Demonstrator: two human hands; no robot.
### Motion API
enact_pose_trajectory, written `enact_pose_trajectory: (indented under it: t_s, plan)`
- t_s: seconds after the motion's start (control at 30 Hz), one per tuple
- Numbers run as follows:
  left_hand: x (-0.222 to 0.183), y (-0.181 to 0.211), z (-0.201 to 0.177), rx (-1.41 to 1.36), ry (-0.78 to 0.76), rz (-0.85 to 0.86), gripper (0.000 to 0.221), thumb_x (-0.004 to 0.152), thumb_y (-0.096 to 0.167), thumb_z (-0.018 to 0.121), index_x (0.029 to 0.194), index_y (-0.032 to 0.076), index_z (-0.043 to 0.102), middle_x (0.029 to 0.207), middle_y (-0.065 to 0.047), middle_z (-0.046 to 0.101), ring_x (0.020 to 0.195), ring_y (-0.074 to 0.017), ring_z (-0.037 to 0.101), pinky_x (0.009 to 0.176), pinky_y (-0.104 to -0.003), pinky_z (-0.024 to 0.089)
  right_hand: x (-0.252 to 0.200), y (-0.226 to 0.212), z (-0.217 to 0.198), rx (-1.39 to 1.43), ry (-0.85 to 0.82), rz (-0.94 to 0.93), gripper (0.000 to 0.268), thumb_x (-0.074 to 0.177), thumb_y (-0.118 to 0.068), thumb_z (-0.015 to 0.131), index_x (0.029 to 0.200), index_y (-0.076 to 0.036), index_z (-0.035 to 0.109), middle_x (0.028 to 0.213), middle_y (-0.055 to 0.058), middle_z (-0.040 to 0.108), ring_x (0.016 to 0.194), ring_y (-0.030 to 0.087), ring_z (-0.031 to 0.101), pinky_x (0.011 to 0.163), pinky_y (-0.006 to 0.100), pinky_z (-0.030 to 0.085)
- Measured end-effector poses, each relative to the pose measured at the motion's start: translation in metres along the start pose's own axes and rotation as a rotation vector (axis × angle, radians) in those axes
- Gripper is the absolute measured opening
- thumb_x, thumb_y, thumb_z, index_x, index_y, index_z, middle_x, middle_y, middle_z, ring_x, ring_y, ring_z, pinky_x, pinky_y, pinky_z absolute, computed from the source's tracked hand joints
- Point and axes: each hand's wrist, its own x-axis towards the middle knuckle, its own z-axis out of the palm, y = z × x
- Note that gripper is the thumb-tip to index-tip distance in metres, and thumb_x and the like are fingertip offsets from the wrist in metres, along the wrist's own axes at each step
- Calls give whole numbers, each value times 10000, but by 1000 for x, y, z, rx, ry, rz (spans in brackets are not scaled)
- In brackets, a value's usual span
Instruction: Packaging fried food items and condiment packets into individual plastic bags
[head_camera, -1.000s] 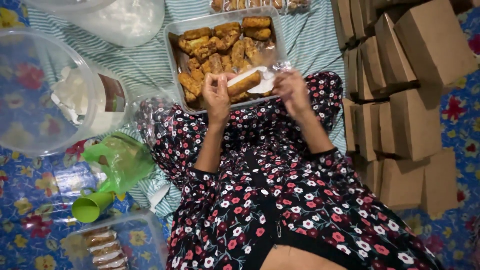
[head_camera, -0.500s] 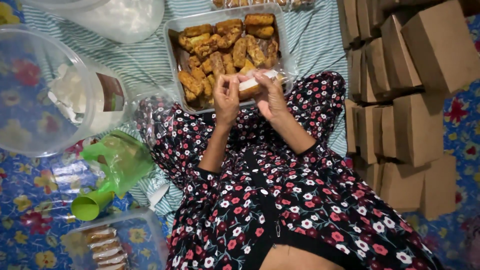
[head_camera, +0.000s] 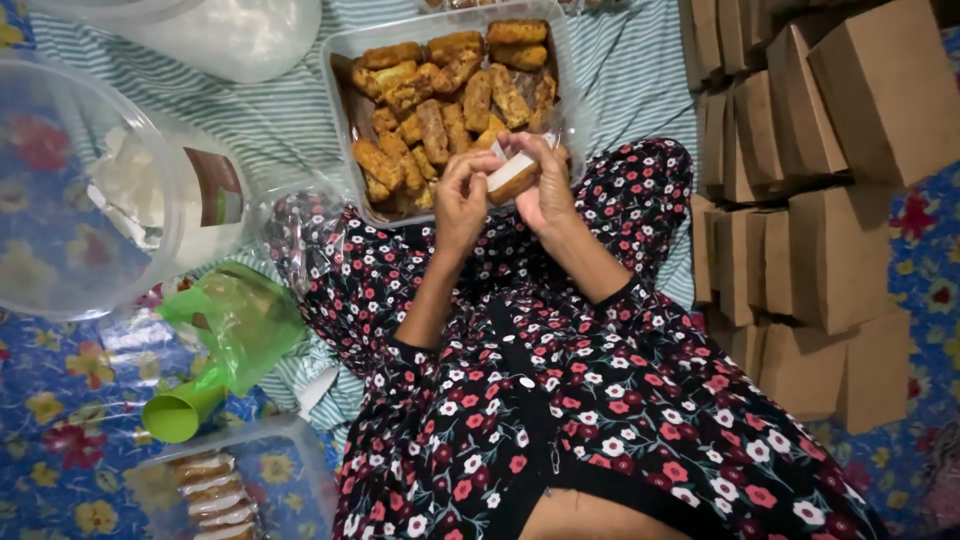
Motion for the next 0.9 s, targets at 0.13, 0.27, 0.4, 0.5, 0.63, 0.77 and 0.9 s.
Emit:
enact_pose_trajectory:
  t_s: [0.13, 0.27, 0.4, 0.5, 0.63, 0.77, 0.9]
  plan:
    - [-6, -1, -7, 125, -104, -23, 220, 925, 157, 718, 1138, 128, 766, 1143, -135, 666, 1108, -318, 668, 872, -377, 578, -8, -10, 5, -22, -38, 32, 98, 858, -109, 781, 845, -111, 684, 975, 103, 745, 1059, 298, 725, 919, 553, 589]
    - [-8, -24, -9, 162, -199, -48, 615, 704, 189, 984, 1242, 92, 702, 1155, -182, 646, 1038, -421, 682, 704, -396, 647, 1, -7, -10, -54, -59, 89, 92, 864, -134, 778, 858, -137, 686, 1010, 96, 762, 1067, 285, 735, 943, 544, 580]
    - [-13, -42, -8, 80, -186, -87, 613, 701, 137, 983, 1247, 101, 706, 1160, -129, 651, 1038, -338, 683, 718, -363, 647, -19, -19, 9, -46, -93, 108, 79, 878, -146, 772, 876, -151, 692, 1044, 104, 756, 1066, 292, 737, 944, 531, 591]
    - [-19, -42, -4, -192, -157, -214, 586, 754, 58, 941, 1277, 50, 677, 1224, -129, 630, 1046, -237, 667, 813, -325, 618, -22, -22, 2, -118, -292, 121, 440, 958, -318, 715, 1310, -125, 534, 1300, 122, 654, 1162, 252, 681, 1021, 517, 583]
    - [-21, -36, -5, -443, -158, -319, 584, 774, -42, 880, 1302, 24, 638, 1216, -114, 644, 962, -174, 674, 824, -280, 642, -26, -23, 0, -221, -393, 139, 697, 872, -439, 763, 1431, -125, 492, 1185, 43, 658, 1108, 216, 674, 1004, 451, 598]
    - [-23, -16, -7, -478, -95, -317, 531, 802, -20, 863, 1288, -7, 650, 1243, -147, 662, 953, -186, 696, 806, -295, 646, -28, -17, -11, -332, -310, 85, 557, 857, -293, 807, 1344, -102, 615, 1137, 32, 630, 1035, 207, 658, 922, 412, 602]
    - [-22, -3, -5, -434, -45, -261, 501, 803, -31, 864, 1268, -4, 677, 1197, -140, 673, 958, -182, 682, 794, -278, 633, -23, -8, -12, -281, -225, 33, 366, 854, -143, 832, 1189, -142, 684, 1084, 10, 696, 967, 197, 708, 872, 398, 609]
